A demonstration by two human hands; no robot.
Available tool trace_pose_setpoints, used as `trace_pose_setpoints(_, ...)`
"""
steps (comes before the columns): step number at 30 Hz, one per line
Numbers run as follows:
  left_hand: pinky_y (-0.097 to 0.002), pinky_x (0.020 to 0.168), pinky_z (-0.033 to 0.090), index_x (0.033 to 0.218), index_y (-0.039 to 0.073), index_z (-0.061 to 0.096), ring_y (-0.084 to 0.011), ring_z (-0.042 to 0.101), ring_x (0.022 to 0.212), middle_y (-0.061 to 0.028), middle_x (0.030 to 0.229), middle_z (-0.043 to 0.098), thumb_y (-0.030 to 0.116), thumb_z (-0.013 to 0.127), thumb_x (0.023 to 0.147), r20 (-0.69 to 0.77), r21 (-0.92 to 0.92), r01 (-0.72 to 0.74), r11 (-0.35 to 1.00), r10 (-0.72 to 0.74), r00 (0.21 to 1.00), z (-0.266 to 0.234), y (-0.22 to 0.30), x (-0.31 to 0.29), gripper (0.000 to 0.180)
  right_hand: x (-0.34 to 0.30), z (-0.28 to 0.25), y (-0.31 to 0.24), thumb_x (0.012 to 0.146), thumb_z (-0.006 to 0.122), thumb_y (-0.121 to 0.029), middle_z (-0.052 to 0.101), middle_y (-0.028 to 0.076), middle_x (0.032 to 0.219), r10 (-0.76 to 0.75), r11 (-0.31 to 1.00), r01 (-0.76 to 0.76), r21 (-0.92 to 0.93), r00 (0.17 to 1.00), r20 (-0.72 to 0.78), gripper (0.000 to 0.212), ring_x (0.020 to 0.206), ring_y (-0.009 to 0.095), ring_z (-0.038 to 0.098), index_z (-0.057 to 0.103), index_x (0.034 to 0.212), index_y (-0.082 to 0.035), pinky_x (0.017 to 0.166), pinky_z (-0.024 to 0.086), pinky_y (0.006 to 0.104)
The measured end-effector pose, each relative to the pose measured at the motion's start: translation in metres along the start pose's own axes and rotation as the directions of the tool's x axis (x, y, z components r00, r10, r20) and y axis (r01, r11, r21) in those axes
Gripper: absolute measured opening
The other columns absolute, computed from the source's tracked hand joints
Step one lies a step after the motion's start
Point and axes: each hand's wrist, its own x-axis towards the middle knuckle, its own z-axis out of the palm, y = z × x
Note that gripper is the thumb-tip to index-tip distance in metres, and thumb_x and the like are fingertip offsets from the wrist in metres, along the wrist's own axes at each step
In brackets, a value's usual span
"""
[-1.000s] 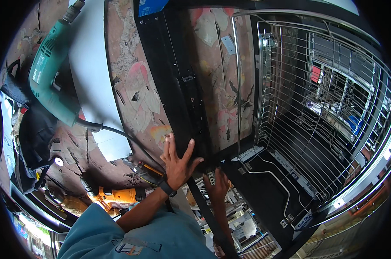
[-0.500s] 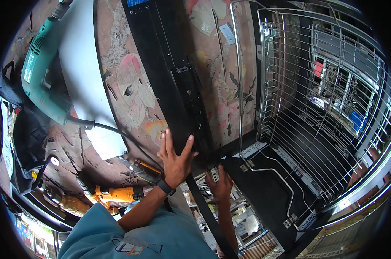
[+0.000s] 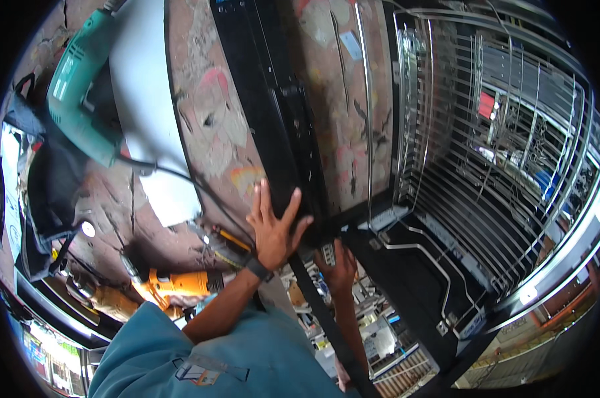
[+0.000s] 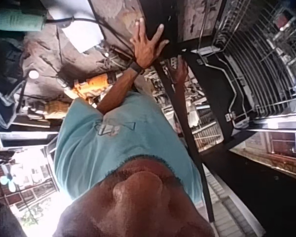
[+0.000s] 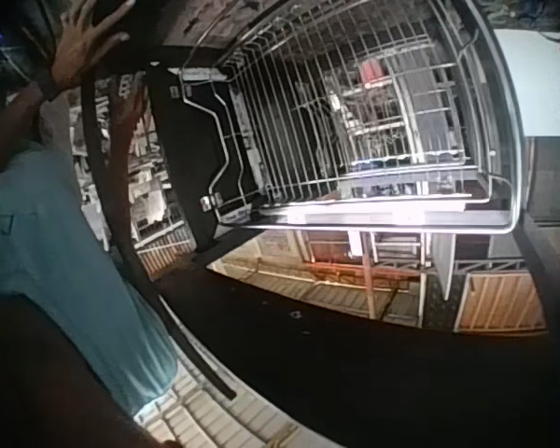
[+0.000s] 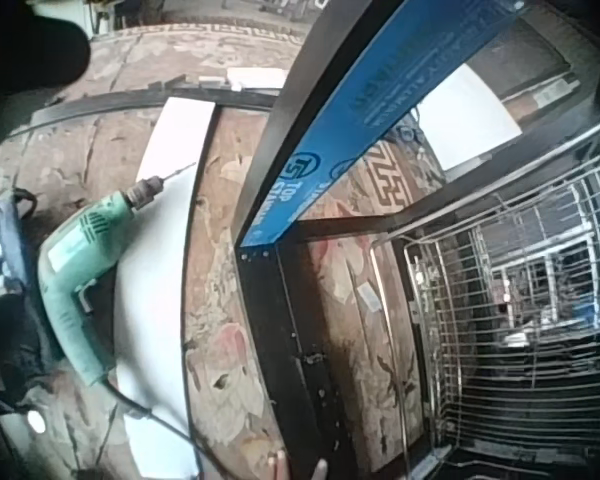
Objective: Assembling a metal storage rack by drilling components and installing slides for drawers.
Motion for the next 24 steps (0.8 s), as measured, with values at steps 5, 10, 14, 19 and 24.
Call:
trace_pose_setpoints(5,-0.0542,0.1,0.027,0.135,0.029,0.05,-0.0435,0.021,0.137,-0.0242,0.151,0.016,0.03,0.068,0.084,-0.071,-0.052,-0.003,0.999,-0.001,0.997,-0.01,0.004,0.004,0.055,0.004,0.006,0.002,0.071,0.079,-0.02,0.063,0.023,0.101,-0.064,0.996,0.068,0.052,0.995,-0.073,0.051,0.094,0.04,0.061,0.058,0.111,0.004,0.083,0.05,0.0427)
trace_pose_setpoints(10,-0.0514,0.105,0.023,0.126,0.026,0.06,-0.041,0.022,0.137,-0.0192,0.152,0.018,0.017,0.061,0.087,-0.151,-0.13,-0.049,0.99,0.029,0.988,-0.011,0.004,0.014,0.039,0.009,0.007,0.008,0.071,0.079,-0.021,0.063,0.023,0.102,-0.136,0.985,0.152,0.076,0.973,-0.184,0.05,0.094,0.04,0.061,0.058,0.108,0.005,0.083,0.05,0.0427)
trace_pose_setpoints(14,-0.0488,0.105,0.026,0.116,0.023,0.067,-0.041,0.027,0.131,-0.0187,0.148,0.026,0.018,0.065,0.084,-0.263,-0.125,-0.123,0.985,0.087,0.961,-0.008,-0.009,0.015,0.033,0.006,0.005,0.005,0.073,0.077,-0.023,0.062,0.023,0.1,-0.134,0.97,0.164,0.178,0.977,-0.168,0.048,0.094,0.04,0.06,0.058,0.107,0.005,0.083,0.049,0.0435)
trace_pose_setpoints(19,-0.0499,0.108,0.023,0.122,0.023,0.064,-0.042,0.024,0.133,-0.0223,0.148,0.027,0.045,0.071,0.076,-0.314,-0.052,-0.165,0.985,0.141,0.939,-0.004,-0.015,0.004,0.051,-0.002,0.007,0.017,0.078,0.071,-0.024,0.061,0.022,0.102,-0.321,0.905,0.358,0.23,0.929,-0.184,0.048,0.097,0.04,0.057,0.055,0.112,0.006,0.085,0.046,0.0448)
trace_pose_setpoints(24,-0.0517,0.109,0.021,0.125,0.026,0.061,-0.0404,0.02,0.136,-0.0226,0.148,0.026,0.06,0.073,0.067,-0.355,0.035,-0.19,0.981,0.19,0.916,0.012,-0.009,0.007,0.068,-0.008,0.039,0.074,0.079,0.068,-0.01,0.06,0.018,0.115,-0.467,0.865,0.497,0.063,0.845,-0.262,0.042,0.109,0.034,0.056,0.058,0.119,-0.002,0.095,0.043,0.0423)
